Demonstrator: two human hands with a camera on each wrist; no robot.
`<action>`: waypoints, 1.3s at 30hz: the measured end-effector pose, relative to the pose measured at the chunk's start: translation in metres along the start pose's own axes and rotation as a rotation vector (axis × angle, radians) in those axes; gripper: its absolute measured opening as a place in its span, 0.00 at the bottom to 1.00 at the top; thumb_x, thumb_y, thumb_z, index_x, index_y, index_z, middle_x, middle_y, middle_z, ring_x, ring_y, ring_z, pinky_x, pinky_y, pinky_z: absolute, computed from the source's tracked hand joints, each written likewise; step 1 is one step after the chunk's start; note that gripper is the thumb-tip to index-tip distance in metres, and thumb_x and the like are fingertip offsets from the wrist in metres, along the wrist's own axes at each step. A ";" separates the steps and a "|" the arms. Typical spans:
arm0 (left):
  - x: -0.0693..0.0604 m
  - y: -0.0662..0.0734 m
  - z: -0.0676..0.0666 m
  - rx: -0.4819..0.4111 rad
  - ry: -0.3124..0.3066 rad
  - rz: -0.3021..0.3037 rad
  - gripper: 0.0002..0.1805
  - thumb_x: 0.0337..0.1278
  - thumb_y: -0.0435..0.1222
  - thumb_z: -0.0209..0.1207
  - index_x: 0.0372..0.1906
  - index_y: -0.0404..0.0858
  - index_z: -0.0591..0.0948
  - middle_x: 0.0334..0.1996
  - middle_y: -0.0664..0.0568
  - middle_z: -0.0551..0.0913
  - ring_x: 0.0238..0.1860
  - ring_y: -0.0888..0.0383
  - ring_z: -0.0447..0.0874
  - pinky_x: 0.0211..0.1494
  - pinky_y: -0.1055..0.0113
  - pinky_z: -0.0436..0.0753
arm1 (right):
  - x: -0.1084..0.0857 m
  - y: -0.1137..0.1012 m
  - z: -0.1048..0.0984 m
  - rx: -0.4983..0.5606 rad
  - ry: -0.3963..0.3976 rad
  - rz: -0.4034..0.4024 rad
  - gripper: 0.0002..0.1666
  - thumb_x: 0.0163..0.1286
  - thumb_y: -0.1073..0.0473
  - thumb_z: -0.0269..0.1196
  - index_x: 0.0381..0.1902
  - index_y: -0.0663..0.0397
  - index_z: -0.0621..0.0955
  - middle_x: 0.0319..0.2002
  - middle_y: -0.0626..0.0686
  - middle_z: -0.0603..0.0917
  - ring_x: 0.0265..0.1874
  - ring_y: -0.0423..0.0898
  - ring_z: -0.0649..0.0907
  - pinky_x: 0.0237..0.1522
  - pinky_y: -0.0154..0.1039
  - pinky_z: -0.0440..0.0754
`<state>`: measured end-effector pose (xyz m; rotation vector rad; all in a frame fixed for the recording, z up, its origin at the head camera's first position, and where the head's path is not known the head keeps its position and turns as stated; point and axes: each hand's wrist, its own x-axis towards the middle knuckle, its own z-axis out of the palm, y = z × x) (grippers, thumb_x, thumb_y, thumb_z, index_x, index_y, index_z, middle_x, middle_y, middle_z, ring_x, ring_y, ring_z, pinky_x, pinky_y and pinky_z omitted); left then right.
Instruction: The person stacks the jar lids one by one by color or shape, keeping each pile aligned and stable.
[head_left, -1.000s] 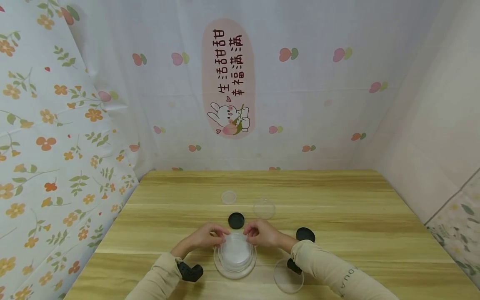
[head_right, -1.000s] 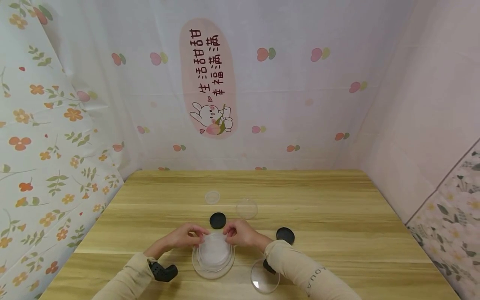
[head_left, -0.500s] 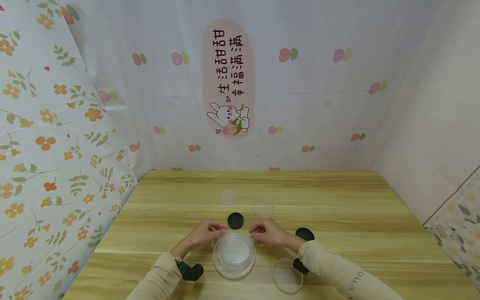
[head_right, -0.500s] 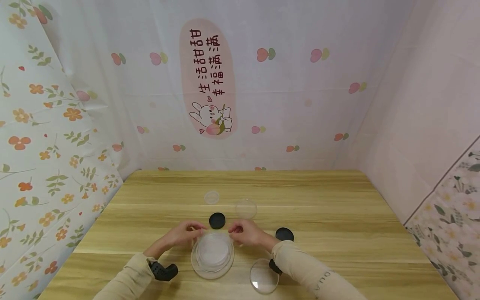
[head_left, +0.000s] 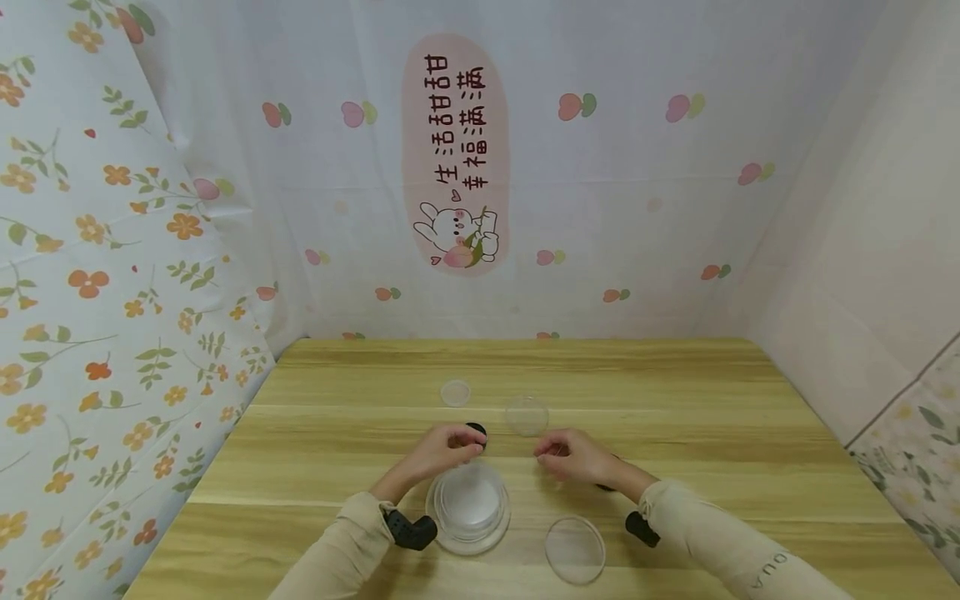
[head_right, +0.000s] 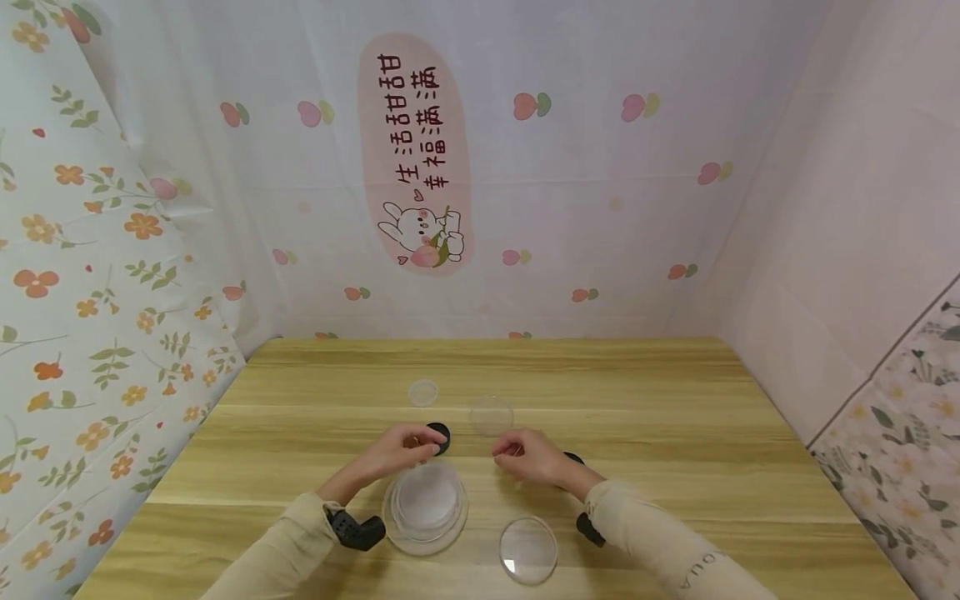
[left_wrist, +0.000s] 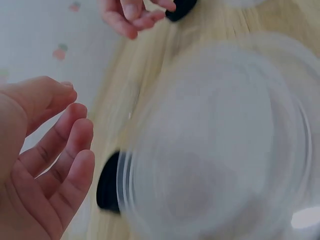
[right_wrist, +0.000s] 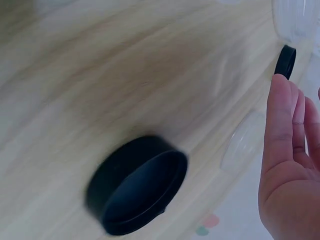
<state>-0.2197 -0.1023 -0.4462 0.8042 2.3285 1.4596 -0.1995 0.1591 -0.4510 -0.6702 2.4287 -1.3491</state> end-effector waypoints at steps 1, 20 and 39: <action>0.004 0.003 0.003 -0.004 -0.016 0.016 0.12 0.55 0.31 0.54 0.43 0.28 0.78 0.28 0.43 0.78 0.24 0.58 0.74 0.24 0.72 0.73 | -0.002 0.001 -0.002 -0.007 -0.002 -0.013 0.11 0.61 0.66 0.55 0.38 0.72 0.76 0.27 0.54 0.78 0.22 0.42 0.77 0.22 0.33 0.76; 0.036 0.030 0.071 0.080 -0.345 0.045 0.15 0.49 0.29 0.57 0.45 0.30 0.78 0.28 0.51 0.80 0.28 0.67 0.76 0.33 0.76 0.75 | -0.040 0.018 -0.007 -0.067 -0.106 -0.071 0.07 0.58 0.68 0.57 0.34 0.66 0.79 0.29 0.52 0.81 0.27 0.37 0.78 0.27 0.31 0.77; 0.038 0.037 0.094 0.293 -0.459 -0.044 0.18 0.36 0.27 0.66 0.39 0.33 0.78 0.20 0.56 0.78 0.20 0.72 0.70 0.28 0.81 0.71 | -0.053 0.029 -0.002 -0.034 -0.114 -0.021 0.08 0.51 0.66 0.65 0.31 0.63 0.79 0.23 0.46 0.79 0.23 0.34 0.76 0.25 0.29 0.75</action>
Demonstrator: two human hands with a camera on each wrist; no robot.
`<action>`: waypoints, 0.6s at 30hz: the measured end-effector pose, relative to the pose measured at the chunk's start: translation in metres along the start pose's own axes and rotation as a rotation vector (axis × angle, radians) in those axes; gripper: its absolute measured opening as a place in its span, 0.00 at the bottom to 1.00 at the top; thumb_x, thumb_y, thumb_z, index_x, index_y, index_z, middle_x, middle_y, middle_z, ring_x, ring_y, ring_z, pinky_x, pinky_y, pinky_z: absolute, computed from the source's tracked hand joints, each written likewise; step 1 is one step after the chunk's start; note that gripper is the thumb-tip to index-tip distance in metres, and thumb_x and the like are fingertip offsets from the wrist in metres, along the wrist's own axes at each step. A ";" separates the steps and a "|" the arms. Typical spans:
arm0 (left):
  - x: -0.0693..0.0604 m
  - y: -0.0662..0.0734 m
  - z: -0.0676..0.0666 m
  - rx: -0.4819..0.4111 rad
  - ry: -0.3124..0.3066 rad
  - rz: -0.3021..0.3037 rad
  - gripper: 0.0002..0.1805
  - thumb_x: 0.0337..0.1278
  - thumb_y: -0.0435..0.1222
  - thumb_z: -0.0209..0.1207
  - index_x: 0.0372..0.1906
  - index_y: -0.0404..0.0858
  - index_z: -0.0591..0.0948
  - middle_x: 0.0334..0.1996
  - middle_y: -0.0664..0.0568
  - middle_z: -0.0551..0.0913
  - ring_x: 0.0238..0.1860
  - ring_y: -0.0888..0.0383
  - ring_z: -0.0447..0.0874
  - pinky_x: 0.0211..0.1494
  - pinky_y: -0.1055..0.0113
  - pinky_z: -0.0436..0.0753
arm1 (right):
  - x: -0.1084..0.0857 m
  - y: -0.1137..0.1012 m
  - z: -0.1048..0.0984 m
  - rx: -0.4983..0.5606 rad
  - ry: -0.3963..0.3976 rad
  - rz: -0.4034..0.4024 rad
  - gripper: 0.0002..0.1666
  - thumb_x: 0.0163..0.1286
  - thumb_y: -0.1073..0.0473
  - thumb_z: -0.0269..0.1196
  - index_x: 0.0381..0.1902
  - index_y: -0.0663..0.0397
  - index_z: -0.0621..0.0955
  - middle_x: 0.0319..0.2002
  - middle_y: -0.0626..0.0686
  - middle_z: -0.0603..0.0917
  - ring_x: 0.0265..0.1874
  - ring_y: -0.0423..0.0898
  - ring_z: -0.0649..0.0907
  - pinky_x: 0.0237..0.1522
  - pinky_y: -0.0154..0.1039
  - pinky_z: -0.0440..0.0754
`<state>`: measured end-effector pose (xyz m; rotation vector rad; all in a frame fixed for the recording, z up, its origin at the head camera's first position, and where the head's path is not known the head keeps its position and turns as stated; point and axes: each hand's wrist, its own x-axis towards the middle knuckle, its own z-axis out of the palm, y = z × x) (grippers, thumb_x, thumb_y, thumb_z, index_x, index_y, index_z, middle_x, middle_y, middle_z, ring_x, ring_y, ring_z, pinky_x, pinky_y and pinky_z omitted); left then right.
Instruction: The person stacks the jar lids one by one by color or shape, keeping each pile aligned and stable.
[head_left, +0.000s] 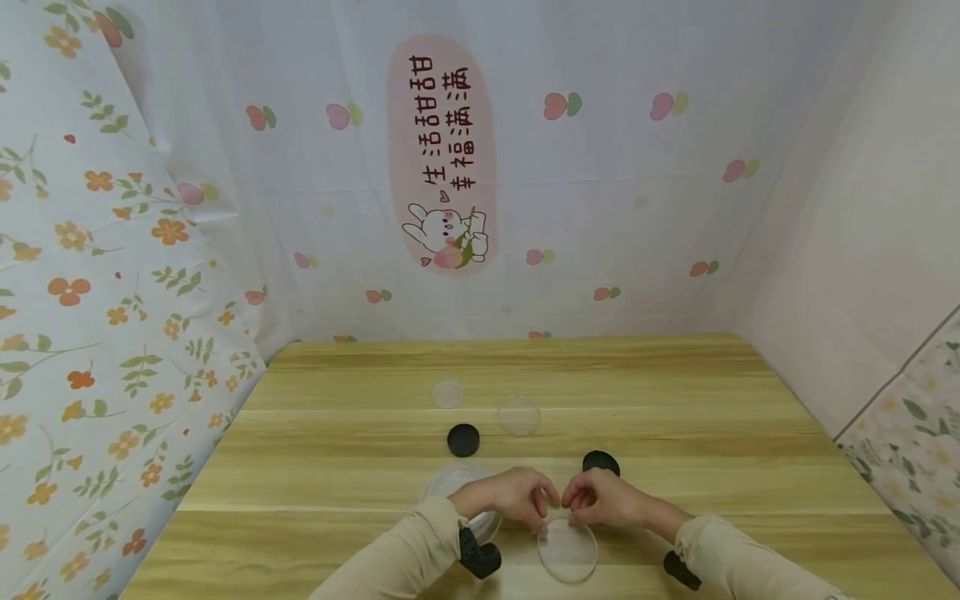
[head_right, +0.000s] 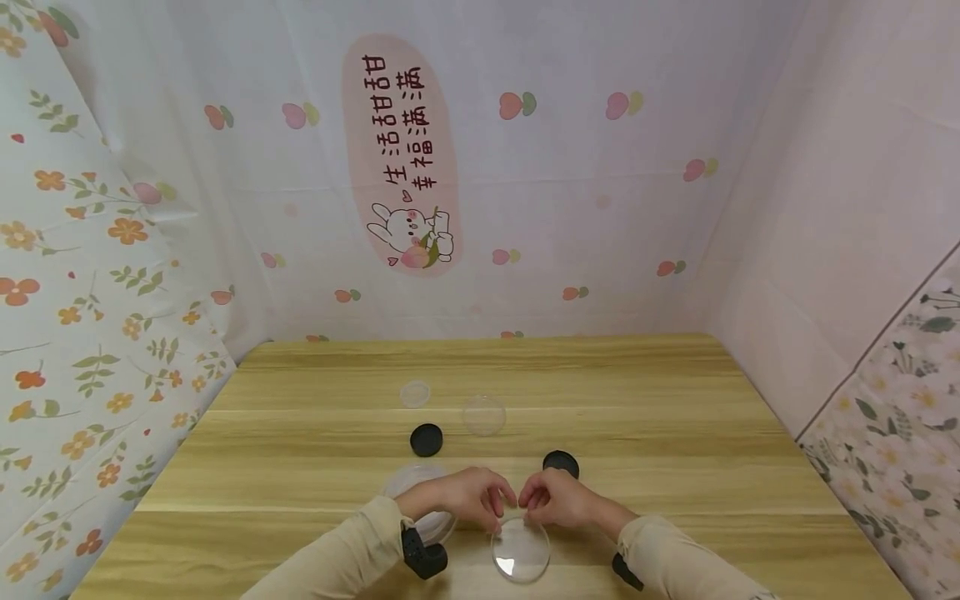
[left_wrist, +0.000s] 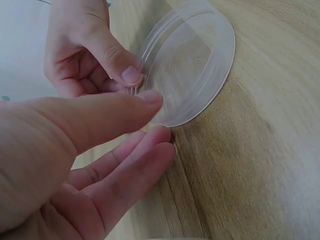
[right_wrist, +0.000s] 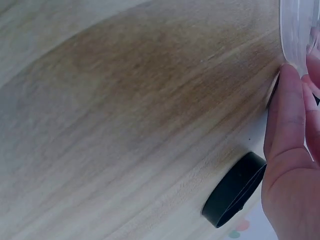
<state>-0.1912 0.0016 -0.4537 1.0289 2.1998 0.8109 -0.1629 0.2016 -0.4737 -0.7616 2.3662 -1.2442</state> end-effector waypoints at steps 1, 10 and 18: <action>0.001 0.000 0.000 -0.001 -0.003 -0.003 0.17 0.36 0.26 0.66 0.39 0.33 0.78 0.20 0.56 0.77 0.20 0.72 0.70 0.28 0.81 0.71 | 0.000 0.000 0.000 -0.006 0.005 0.001 0.08 0.51 0.66 0.65 0.30 0.63 0.79 0.23 0.46 0.79 0.23 0.34 0.76 0.25 0.29 0.75; 0.002 0.000 -0.003 0.002 -0.028 -0.025 0.16 0.35 0.26 0.67 0.36 0.35 0.79 0.21 0.55 0.77 0.22 0.71 0.70 0.29 0.79 0.71 | 0.003 -0.001 0.003 -0.081 0.061 -0.031 0.05 0.51 0.69 0.64 0.28 0.61 0.79 0.22 0.44 0.78 0.22 0.32 0.74 0.24 0.29 0.74; 0.003 -0.006 -0.012 0.019 0.011 -0.013 0.12 0.37 0.22 0.64 0.34 0.32 0.80 0.24 0.48 0.79 0.24 0.69 0.71 0.28 0.79 0.71 | 0.013 -0.003 0.005 -0.159 0.114 -0.058 0.06 0.50 0.72 0.62 0.25 0.59 0.79 0.22 0.44 0.78 0.22 0.32 0.73 0.24 0.29 0.73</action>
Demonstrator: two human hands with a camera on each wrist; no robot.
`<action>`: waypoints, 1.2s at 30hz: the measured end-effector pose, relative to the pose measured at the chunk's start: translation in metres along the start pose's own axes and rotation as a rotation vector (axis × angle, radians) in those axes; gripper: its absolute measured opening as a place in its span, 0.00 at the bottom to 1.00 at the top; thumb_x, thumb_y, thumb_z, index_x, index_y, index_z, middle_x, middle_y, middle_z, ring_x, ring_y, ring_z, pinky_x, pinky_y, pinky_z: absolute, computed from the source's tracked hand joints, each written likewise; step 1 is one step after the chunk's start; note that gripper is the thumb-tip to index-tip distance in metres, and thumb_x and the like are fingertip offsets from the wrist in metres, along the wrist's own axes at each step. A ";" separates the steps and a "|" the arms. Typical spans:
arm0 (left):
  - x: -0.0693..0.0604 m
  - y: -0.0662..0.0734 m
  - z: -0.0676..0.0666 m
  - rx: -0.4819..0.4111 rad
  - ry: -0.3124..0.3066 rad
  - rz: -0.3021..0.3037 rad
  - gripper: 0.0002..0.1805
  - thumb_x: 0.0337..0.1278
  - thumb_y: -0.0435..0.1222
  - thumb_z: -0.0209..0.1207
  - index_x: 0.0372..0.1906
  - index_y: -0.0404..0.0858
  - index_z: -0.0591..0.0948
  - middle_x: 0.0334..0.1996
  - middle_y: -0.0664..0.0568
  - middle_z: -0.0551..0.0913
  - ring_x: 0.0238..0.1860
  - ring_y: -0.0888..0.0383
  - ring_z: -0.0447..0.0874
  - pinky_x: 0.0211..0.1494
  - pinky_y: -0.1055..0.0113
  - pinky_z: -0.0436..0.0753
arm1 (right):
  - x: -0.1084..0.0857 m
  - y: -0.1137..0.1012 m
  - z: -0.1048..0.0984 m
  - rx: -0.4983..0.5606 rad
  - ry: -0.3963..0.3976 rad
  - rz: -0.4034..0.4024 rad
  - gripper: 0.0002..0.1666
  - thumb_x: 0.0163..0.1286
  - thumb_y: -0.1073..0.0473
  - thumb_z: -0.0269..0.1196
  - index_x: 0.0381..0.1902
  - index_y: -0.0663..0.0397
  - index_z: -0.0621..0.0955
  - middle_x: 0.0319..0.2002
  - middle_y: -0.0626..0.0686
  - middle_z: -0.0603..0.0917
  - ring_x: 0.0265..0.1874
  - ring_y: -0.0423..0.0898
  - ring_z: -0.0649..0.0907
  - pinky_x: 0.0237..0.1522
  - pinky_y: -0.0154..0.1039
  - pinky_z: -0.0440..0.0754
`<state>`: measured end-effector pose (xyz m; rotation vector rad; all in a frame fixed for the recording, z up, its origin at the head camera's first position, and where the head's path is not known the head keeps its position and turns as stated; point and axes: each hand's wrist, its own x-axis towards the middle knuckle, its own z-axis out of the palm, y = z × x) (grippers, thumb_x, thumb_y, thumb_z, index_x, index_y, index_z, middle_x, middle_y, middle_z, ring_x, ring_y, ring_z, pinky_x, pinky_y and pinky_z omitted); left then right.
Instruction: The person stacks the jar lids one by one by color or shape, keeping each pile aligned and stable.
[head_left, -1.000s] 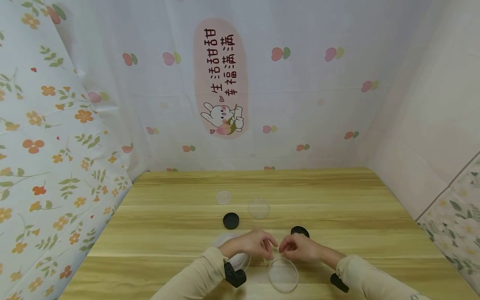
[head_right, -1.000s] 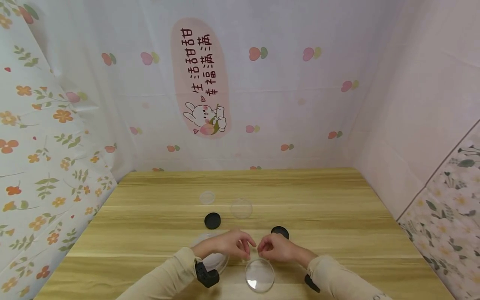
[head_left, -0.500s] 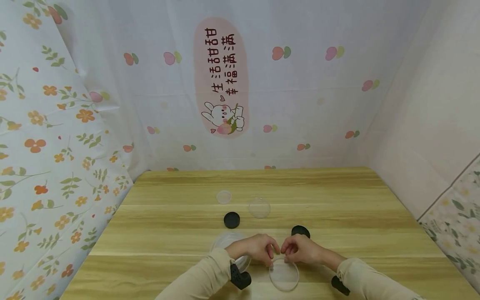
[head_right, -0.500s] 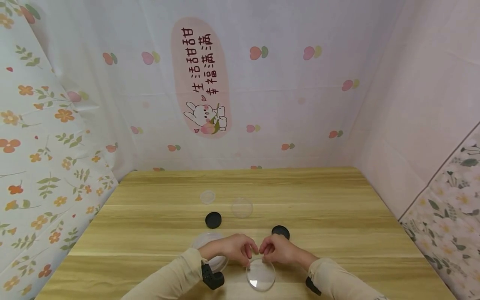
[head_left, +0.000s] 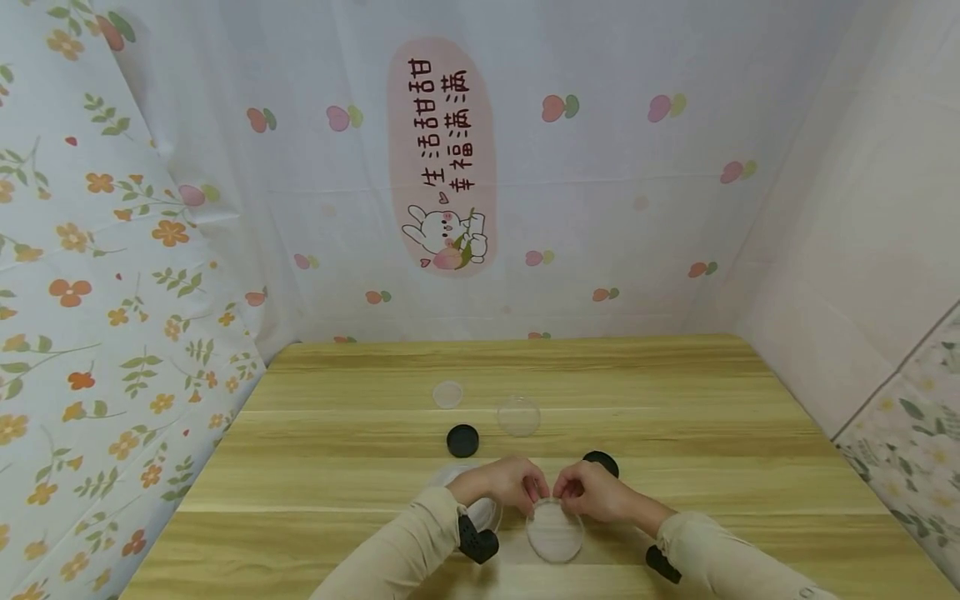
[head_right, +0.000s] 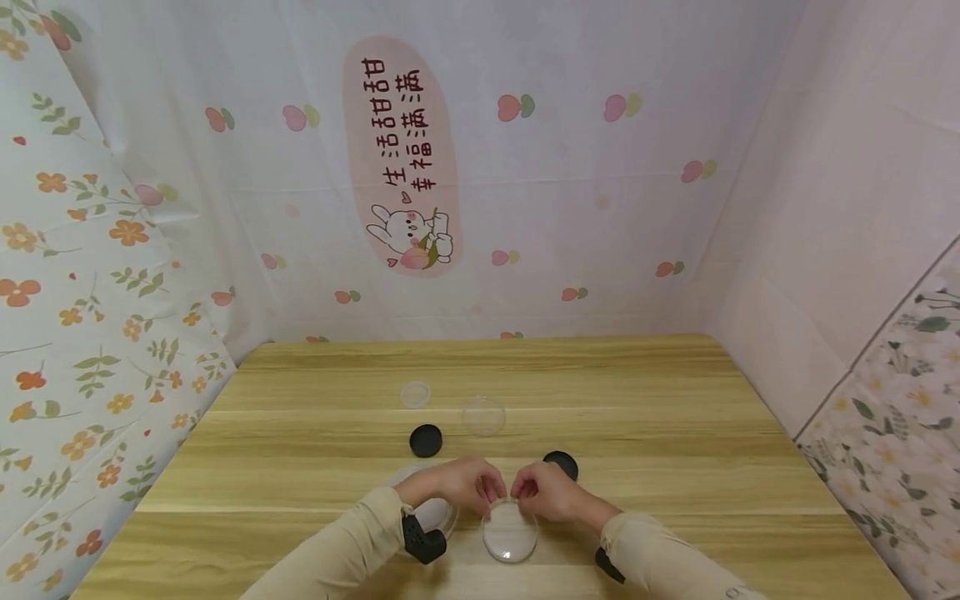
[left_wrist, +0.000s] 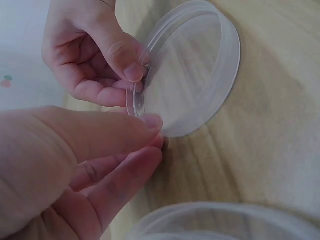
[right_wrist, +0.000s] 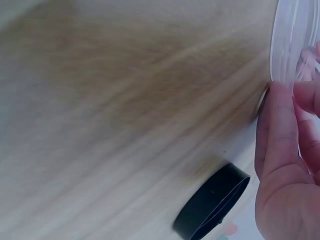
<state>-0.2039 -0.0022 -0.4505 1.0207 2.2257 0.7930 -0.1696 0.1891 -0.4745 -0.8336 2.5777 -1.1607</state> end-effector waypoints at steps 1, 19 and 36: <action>0.000 -0.001 -0.001 -0.003 0.003 0.007 0.12 0.38 0.22 0.63 0.34 0.32 0.80 0.25 0.47 0.79 0.24 0.68 0.71 0.28 0.79 0.71 | 0.002 0.000 0.000 -0.006 0.003 0.003 0.06 0.50 0.73 0.61 0.25 0.59 0.79 0.22 0.44 0.78 0.22 0.32 0.73 0.24 0.29 0.73; 0.027 -0.060 -0.007 0.079 0.131 0.066 0.13 0.40 0.24 0.61 0.36 0.38 0.82 0.26 0.55 0.81 0.29 0.65 0.77 0.30 0.76 0.73 | 0.031 0.005 0.002 -0.019 0.071 0.053 0.03 0.51 0.73 0.59 0.25 0.64 0.78 0.22 0.48 0.77 0.22 0.34 0.72 0.23 0.29 0.71; 0.017 -0.063 -0.018 -0.036 0.195 0.008 0.08 0.48 0.28 0.58 0.37 0.34 0.80 0.23 0.52 0.80 0.21 0.61 0.77 0.24 0.72 0.75 | 0.048 0.010 0.000 -0.035 0.128 0.135 0.02 0.50 0.72 0.61 0.25 0.65 0.79 0.21 0.48 0.77 0.20 0.37 0.72 0.20 0.29 0.70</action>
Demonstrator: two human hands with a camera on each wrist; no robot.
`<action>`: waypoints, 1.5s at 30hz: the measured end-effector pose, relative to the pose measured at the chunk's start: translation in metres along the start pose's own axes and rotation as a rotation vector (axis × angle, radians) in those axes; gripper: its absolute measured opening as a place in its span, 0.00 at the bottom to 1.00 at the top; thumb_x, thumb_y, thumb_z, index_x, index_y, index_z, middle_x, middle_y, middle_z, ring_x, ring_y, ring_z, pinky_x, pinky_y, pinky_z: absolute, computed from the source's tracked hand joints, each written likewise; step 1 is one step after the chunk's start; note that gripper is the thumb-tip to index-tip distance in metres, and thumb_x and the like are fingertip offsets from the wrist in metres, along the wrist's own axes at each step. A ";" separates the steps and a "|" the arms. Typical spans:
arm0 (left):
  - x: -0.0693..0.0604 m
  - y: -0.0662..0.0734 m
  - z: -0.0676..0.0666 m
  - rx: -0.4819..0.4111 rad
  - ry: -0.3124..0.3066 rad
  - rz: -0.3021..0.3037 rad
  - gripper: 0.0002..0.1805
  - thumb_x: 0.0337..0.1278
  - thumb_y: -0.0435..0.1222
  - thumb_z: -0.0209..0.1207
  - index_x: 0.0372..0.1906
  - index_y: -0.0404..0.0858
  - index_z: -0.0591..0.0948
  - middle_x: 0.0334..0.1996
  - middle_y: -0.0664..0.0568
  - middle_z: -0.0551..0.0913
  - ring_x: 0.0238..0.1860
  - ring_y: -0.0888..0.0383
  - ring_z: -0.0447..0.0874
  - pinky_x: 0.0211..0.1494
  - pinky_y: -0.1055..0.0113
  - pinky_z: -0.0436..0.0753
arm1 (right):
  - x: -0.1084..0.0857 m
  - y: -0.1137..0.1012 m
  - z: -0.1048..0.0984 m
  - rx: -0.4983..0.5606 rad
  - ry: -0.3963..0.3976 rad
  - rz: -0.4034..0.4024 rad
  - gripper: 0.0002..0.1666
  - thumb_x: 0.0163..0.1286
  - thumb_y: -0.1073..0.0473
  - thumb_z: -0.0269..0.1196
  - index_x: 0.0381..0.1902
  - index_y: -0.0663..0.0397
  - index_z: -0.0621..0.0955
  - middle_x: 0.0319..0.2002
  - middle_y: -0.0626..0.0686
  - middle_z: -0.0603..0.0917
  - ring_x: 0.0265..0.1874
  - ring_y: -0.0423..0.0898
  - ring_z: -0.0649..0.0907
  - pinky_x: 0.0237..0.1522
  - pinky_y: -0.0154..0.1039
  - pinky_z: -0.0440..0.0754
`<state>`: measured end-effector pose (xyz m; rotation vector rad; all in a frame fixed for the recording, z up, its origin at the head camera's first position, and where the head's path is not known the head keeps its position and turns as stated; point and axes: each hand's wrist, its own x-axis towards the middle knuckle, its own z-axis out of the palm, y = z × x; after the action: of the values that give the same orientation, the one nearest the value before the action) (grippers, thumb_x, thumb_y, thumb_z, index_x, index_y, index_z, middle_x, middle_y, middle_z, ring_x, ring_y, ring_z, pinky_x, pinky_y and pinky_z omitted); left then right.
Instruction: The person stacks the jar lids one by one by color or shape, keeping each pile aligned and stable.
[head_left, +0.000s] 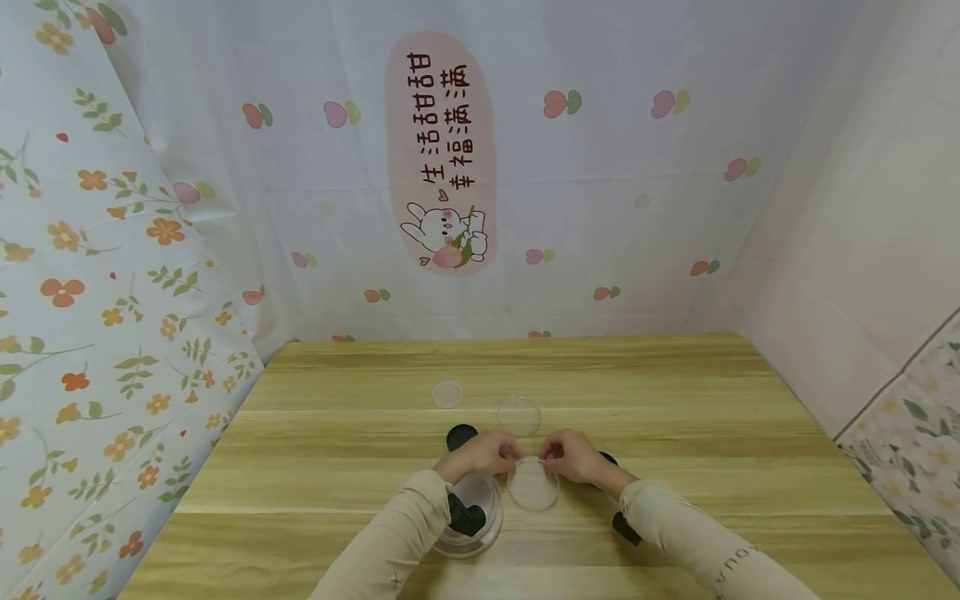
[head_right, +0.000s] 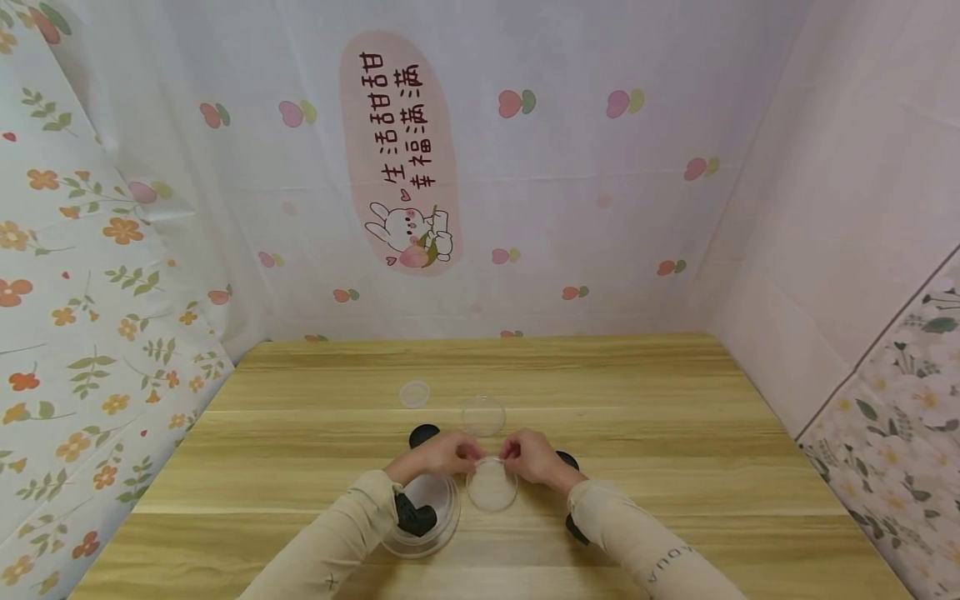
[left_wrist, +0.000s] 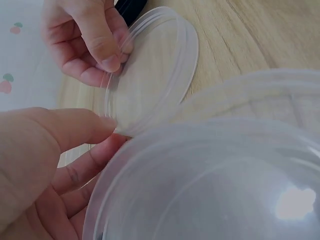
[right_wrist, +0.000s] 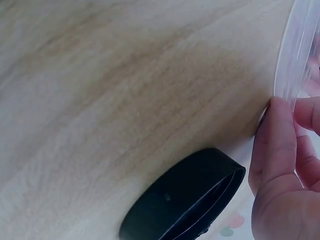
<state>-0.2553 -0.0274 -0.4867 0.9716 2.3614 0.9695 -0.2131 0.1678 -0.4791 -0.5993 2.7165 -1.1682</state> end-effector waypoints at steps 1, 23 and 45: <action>-0.008 0.015 -0.005 -0.031 0.001 -0.052 0.10 0.46 0.25 0.58 0.37 0.31 0.80 0.22 0.49 0.79 0.20 0.60 0.77 0.24 0.71 0.76 | 0.000 0.000 0.000 0.001 0.001 0.004 0.02 0.50 0.72 0.61 0.25 0.65 0.78 0.21 0.48 0.77 0.20 0.37 0.72 0.20 0.30 0.70; -0.017 0.024 -0.012 -0.021 0.049 -0.030 0.15 0.45 0.21 0.55 0.42 0.28 0.78 0.24 0.44 0.80 0.21 0.53 0.79 0.21 0.75 0.73 | 0.002 -0.006 0.001 0.145 0.003 0.156 0.04 0.55 0.72 0.57 0.30 0.66 0.78 0.21 0.51 0.76 0.17 0.41 0.75 0.18 0.34 0.76; -0.033 0.035 -0.046 0.080 0.172 0.112 0.13 0.47 0.25 0.55 0.42 0.30 0.80 0.26 0.49 0.79 0.18 0.65 0.71 0.20 0.76 0.69 | 0.015 -0.035 -0.026 0.121 0.031 -0.024 0.04 0.55 0.71 0.60 0.29 0.67 0.80 0.24 0.52 0.79 0.22 0.40 0.76 0.20 0.32 0.77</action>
<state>-0.2448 -0.0540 -0.4266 1.1018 2.5265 1.0455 -0.2227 0.1577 -0.4352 -0.6040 2.6465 -1.3473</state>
